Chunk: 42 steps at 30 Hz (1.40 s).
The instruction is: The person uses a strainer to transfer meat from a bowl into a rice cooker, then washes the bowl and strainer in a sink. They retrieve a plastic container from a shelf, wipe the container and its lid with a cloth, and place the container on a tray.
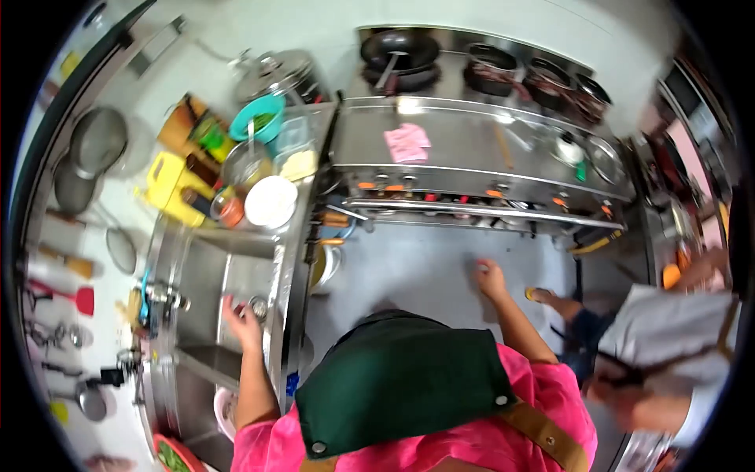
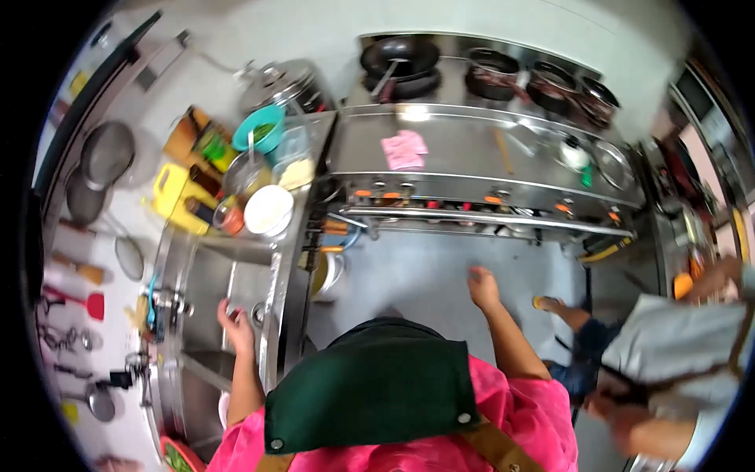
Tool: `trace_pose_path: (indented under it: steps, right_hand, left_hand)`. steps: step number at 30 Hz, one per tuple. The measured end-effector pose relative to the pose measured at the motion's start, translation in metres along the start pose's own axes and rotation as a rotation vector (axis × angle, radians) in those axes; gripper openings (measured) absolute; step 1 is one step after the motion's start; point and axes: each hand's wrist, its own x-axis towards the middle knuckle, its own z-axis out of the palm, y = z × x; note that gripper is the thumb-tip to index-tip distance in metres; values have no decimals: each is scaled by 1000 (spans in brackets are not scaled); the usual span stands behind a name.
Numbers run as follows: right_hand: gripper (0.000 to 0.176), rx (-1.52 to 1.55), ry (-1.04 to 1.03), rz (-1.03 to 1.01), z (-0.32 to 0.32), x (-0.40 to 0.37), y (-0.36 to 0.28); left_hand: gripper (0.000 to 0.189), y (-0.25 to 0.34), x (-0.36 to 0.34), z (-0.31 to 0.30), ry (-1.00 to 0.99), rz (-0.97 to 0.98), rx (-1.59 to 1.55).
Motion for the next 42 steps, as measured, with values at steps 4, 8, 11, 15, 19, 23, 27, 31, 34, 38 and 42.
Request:
trace_pose_path:
  steps: [4, 8, 11, 15, 19, 23, 27, 31, 34, 38, 42]
  right_hand:
    - [27, 27, -66, 35, 23, 14, -28]
    - [24, 50, -133, -162, 56, 60, -75]
    - [23, 41, -147, -313, 79, 109, -125]
    - [17, 235, -227, -370, 119, 173, -210]
    - [17, 312, -270, -394, 152, 232, -305]
    - [18, 288, -253, -475, 200, 311, -379]
    - [26, 170, -346, -448, 249, 400, -435]
    - [29, 143, -196, -584, 362, 521, -427]
    - [27, 178, -609, -580, 370, 542, -451]
    - [19, 319, -732, -418, 332, 537, -508]
    - [24, 566, -993, -470, 287, 498, -561]
  left_hand:
    - [26, 4, 12, 16, -129, -318, -217]
    - [12, -20, 25, 24, -167, -331, -144]
    - [17, -20, 44, 25, -136, -295, -131]
    - [24, -13, 69, 23, -129, -355, -160]
    - [21, -2, 107, 48, -49, -304, -392]
    - [11, 32, 154, 87, -116, -270, -397]
    - [13, 68, 204, 133, -208, -246, -425]
    - [19, 97, 261, 184, -326, -189, -328]
    - [20, 110, 306, 222, -405, -133, -231]
    - [23, 114, 363, 266, -559, -179, -204]
    - [54, 98, 417, 336, -451, -157, -264]
